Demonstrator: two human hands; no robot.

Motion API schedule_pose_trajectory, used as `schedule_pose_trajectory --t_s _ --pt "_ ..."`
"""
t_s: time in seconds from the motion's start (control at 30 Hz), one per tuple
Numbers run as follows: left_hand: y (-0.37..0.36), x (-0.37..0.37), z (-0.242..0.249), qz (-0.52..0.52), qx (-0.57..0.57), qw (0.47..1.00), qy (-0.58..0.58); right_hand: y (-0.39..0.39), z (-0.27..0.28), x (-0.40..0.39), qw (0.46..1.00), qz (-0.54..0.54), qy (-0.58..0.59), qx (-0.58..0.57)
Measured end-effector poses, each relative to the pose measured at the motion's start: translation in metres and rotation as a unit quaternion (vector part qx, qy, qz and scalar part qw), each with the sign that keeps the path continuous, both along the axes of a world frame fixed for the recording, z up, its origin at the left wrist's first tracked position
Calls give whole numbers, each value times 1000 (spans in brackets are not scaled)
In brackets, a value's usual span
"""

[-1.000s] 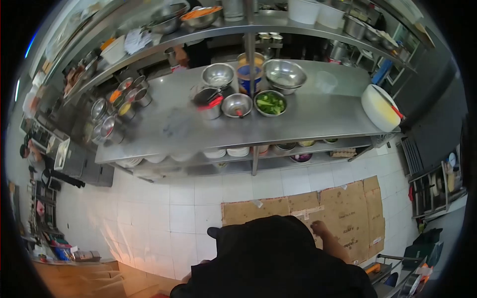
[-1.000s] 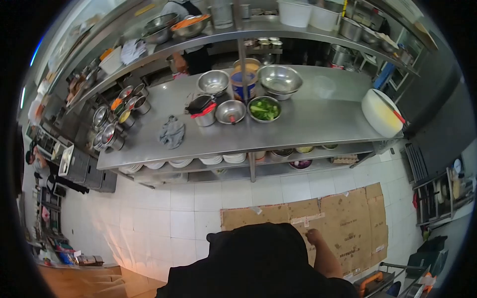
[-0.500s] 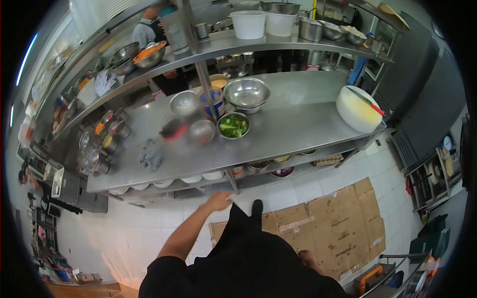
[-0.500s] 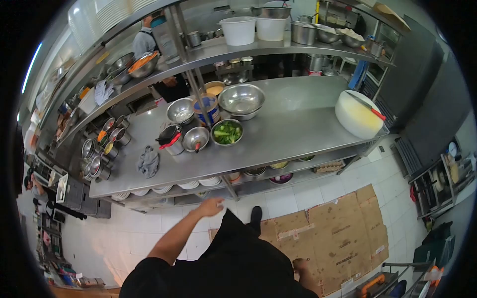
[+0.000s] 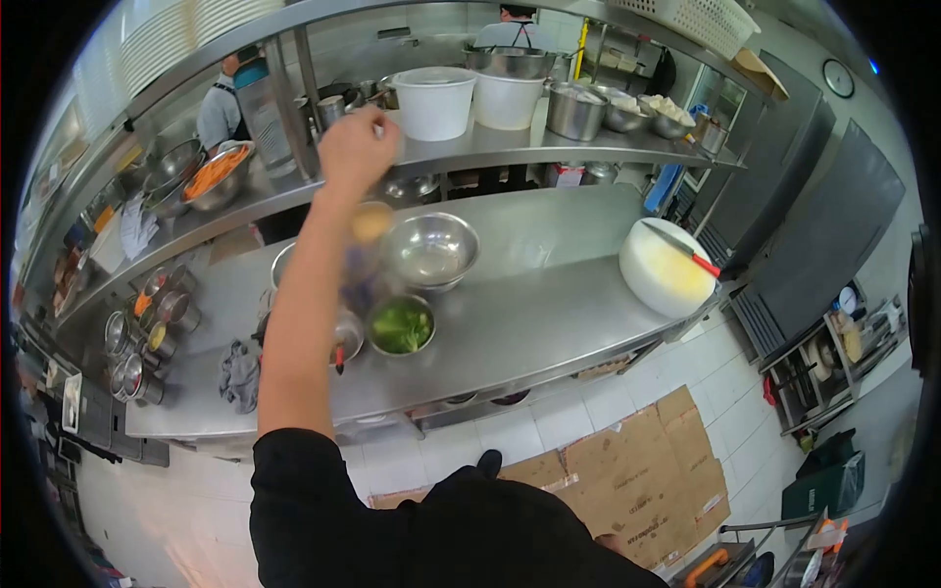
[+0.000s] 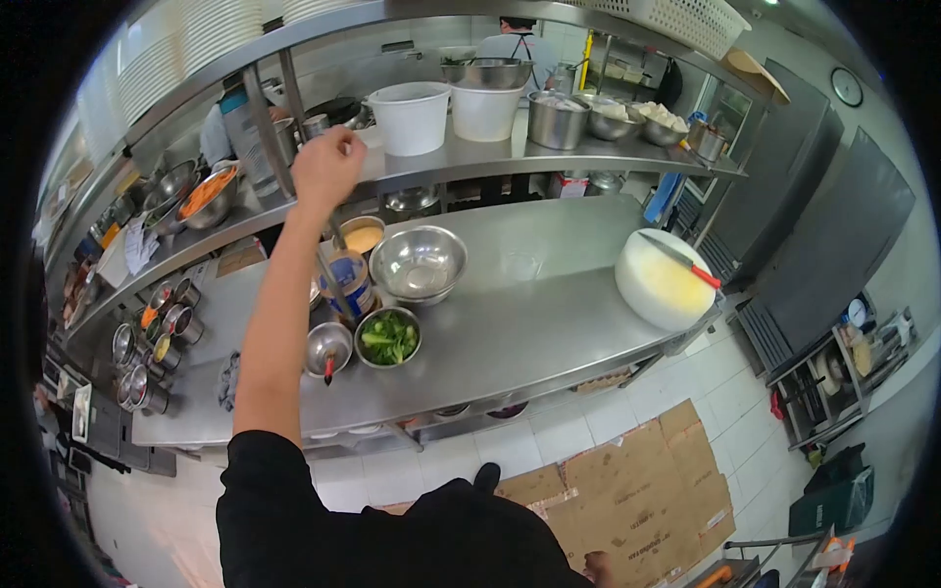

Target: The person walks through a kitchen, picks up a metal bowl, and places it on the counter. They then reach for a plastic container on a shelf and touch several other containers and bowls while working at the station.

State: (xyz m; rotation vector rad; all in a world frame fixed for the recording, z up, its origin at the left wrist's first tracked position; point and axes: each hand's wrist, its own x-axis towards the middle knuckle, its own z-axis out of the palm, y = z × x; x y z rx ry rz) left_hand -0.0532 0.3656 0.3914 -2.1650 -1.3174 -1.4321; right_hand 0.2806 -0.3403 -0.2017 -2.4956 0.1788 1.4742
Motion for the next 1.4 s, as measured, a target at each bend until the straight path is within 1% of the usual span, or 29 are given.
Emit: schedule_pose_trajectory --t_s 0.07,0.1,0.17,0.33,0.4,0.43,0.47,0.53,0.6,0.67,0.7,0.73,0.77,0.8,0.83,0.87,0.9,0.93,0.97,1.03,1.07,1.1,1.17,1.2,1.23,1.27,1.33,1.37,1.4 --pt "37 -3 4 78 -82 993 20 16 15 27 983 171 -50 50" --pt "52 0 -2 80 -81 993 17 23 13 35 982 172 -52 50" --pt "70 -1 -9 118 -189 968 116 40 11 45 955 213 -37 202" --pt "65 -4 -13 110 -222 964 97 116 3 53 934 283 -76 206" --pt "58 -3 -10 108 -228 964 87 132 9 44 926 303 -95 204" --pt "56 -4 -11 108 -234 962 93 143 15 46 911 337 -103 213" --pt "56 -5 -11 118 -230 962 92 170 62 36 948 253 -40 186" --pt "58 -3 -12 112 -221 964 96 194 92 33 962 231 -49 140" --pt "60 -6 -14 123 -200 968 87 191 68 49 942 285 -88 153" --pt "58 -4 -15 117 -196 970 86 188 46 71 922 359 -60 132" --pt "58 -4 -14 125 -194 970 78 184 44 76 915 364 -94 146" --pt "59 -6 -15 121 -193 970 80 184 42 82 917 359 -94 147" --pt "62 -7 -17 126 -176 972 89 184 17 105 882 450 -37 138" --pt "63 -6 -17 134 -158 973 98 193 21 114 834 537 19 128" --pt "65 -6 -18 132 -161 973 99 196 27 124 865 488 48 106" --pt "67 -6 -18 135 -156 973 98 205 36 131 863 491 46 109" --pt "68 -7 -19 139 -153 973 106 209 38 137 931 345 52 111" --pt "68 -7 -20 143 -151 971 115 214 40 145 974 190 57 107" --pt "68 -8 -20 147 -151 971 116 222 43 158 980 134 82 124" --pt "67 -6 -19 155 -165 966 125 248 52 176 984 107 19 143" --pt "69 -7 -19 158 -165 965 126 264 54 181 977 114 -53 174" --pt "72 -7 -20 157 -154 967 129 281 62 190 968 135 -88 190" --pt "69 -4 -19 159 -142 968 133 320 52 204 893 181 -320 258" --pt "66 -2 -17 172 -163 963 129 347 66 211 915 100 -276 276" --pt "64 2 -15 186 -181 958 121 376 102 205 905 100 -318 263" --pt "62 4 -13 191 -177 959 115 402 110 209 896 63 -321 301" --pt "55 5 -12 171 -219 959 63 458 130 214 888 -8 -327 323" --pt "54 5 -12 179 -214 958 59 484 131 213 886 -2 -325 330" --pt "55 5 -13 175 -207 961 53 513 130 213 897 -61 -324 293"
